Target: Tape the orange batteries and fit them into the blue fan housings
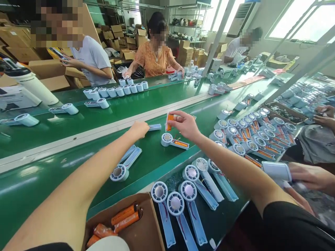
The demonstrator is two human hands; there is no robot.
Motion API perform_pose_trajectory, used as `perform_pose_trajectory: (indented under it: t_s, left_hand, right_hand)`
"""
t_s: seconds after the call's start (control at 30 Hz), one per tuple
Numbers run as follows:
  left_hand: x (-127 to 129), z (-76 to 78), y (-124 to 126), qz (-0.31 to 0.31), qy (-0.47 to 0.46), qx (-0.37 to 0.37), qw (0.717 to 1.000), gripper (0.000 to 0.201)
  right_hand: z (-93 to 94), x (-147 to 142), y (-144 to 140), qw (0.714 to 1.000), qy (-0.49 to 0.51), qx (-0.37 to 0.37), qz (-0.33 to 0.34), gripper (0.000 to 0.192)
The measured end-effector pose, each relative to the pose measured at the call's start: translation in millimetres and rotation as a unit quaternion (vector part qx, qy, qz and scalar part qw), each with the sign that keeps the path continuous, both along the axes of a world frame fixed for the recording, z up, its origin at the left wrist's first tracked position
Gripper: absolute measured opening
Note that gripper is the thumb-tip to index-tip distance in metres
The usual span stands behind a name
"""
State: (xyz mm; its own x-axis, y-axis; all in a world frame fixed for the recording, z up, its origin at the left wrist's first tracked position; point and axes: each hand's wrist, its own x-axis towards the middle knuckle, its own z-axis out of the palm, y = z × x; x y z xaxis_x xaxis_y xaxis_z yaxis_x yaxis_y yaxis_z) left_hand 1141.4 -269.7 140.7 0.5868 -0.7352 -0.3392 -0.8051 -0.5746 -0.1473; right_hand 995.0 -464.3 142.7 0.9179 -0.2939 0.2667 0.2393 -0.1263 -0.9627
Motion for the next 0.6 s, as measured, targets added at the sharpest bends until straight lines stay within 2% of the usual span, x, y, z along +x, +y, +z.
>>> perform_pose_trajectory:
  t_s: [0.07,0.13,0.2,0.27,0.37,0.47,0.6]
  left_hand:
    - [1.6,-6.4,10.2,-0.028,0.001,-0.031,0.999,0.037]
    - [2.7,-14.9,12.1,-0.037,0.005,-0.053,0.998,0.035]
    - [7.5,-22.2,6.7,-0.026,0.011,-0.062,0.998,0.025]
    - [16.9,-25.5,-2.1,-0.003,0.027,-0.062,0.998,0.026]
    - [34.2,-21.0,-11.4,0.022,0.080,-0.063,0.995,0.033]
    - [45.9,-12.3,-10.5,0.030,0.129,-0.092,0.987,0.032]
    - [46.4,-10.0,-9.0,0.069,0.101,-0.158,0.980,0.027]
  right_hand:
    - [-2.2,25.6,3.1,0.999,0.020,-0.047,0.011,0.052]
    - [-2.9,45.4,6.6,0.993,0.037,-0.108,0.024,0.044]
    - [-3.0,58.5,8.0,0.981,0.051,-0.185,0.030,0.037]
    - [-3.7,66.0,7.2,0.962,0.072,-0.262,0.023,0.031]
    - [-7.6,71.1,4.1,0.933,0.107,-0.344,0.009,0.025]
    - [-12.3,72.6,2.9,0.900,0.119,-0.419,0.025,0.024]
    - [-11.8,71.7,8.1,0.848,0.115,-0.512,0.074,0.023]
